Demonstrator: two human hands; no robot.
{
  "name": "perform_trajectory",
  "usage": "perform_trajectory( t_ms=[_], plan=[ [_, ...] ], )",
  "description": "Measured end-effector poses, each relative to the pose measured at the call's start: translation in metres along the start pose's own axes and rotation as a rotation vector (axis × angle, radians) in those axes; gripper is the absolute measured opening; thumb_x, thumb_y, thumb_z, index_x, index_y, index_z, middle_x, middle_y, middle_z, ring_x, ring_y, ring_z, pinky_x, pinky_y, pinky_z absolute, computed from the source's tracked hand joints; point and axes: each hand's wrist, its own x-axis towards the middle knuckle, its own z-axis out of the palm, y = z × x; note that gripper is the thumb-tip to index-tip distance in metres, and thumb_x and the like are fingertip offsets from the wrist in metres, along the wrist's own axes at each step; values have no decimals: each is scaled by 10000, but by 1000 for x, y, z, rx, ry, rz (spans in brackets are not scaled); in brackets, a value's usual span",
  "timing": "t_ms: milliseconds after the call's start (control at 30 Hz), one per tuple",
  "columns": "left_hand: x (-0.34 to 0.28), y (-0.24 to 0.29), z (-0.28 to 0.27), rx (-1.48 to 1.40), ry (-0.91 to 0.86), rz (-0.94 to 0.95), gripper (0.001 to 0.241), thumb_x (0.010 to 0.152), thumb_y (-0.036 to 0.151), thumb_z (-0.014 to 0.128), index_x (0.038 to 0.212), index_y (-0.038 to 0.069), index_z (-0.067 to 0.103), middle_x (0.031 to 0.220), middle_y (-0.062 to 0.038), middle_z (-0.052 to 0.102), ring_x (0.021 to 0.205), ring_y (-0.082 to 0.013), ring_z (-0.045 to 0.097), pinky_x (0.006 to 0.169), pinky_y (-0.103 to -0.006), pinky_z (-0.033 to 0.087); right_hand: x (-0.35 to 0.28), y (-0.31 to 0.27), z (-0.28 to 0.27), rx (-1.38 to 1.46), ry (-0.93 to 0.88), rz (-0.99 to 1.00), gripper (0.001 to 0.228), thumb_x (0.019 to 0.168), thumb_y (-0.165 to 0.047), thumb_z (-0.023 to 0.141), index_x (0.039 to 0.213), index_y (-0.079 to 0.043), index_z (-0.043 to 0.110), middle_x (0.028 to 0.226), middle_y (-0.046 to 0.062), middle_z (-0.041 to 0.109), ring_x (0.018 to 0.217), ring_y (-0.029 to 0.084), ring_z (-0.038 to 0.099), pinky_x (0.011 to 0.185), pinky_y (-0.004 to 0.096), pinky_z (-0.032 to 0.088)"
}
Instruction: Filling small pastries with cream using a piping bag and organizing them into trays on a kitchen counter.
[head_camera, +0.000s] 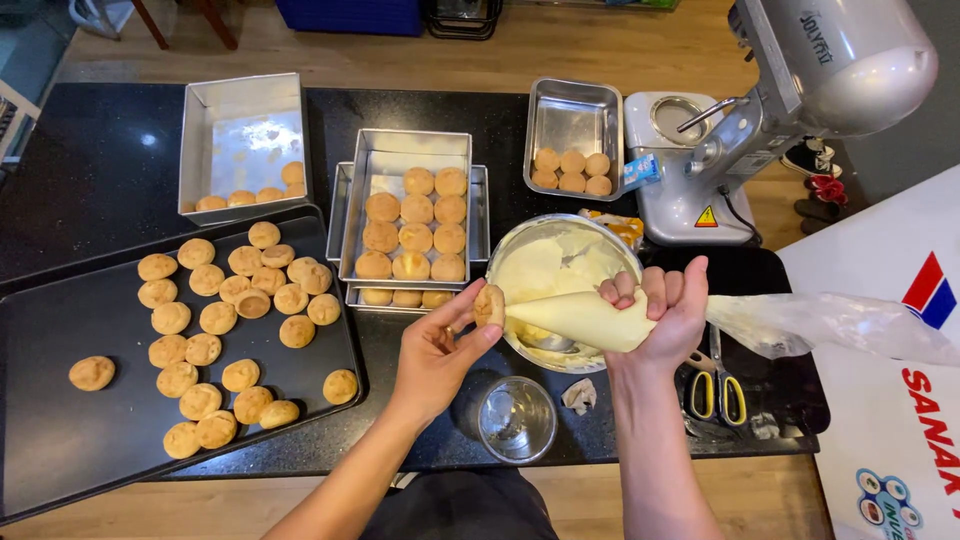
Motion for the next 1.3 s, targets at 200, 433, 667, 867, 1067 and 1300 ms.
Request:
perform_trajectory(
  t_ms=[200,433,667,867,1067,1300],
  plan=[
    [2,-4,8,9,-20,-5,635,768,-66,828,1367,-15,621,1161,-153,758,1072,-150,693,931,-322,618,6,-3,-10,-28,-18,-6,635,1049,-464,516,516,-244,249,442,-23,260,380,238,389,539,366,402],
    [10,-10,12,21,-57,-43,668,770,-43,833,1394,17,603,1168,-181,743,1046,-188,703,935,-349,620,12,-6,-21,-19,-4,-11,632,1073,-422,472,510,-244,247,427,-18,245,344,222,345,512,336,359],
    [19,-16,17,27,-106,-77,671,794,-22,823,1418,39,586,1179,-203,728,1057,-246,702,948,-377,612,9,-12,-19,7,104,-48,600,1035,-437,522,531,-252,254,458,-35,265,409,215,371,546,338,355],
    [24,-28,21,26,-109,-112,670,783,-22,834,1407,21,595,1154,-205,735,1054,-229,693,938,-375,616,10,-13,-24,24,152,-70,590,1029,-456,519,540,-254,259,459,-35,271,432,218,388,571,355,382],
    [27,-34,24,39,-138,-130,670,781,-18,840,1406,33,602,1130,-209,751,1062,-214,688,936,-372,619,22,-12,-51,2,176,-45,618,1027,-467,546,533,-258,238,452,-37,213,393,188,257,500,318,305],
    [37,-41,31,69,-154,-153,674,763,-1,862,1390,18,614,1143,-188,746,1053,-180,687,906,-320,626,24,-18,-54,-22,221,-67,614,1034,-458,528,531,-254,242,443,-44,226,388,191,288,492,321,329]
  ],
)
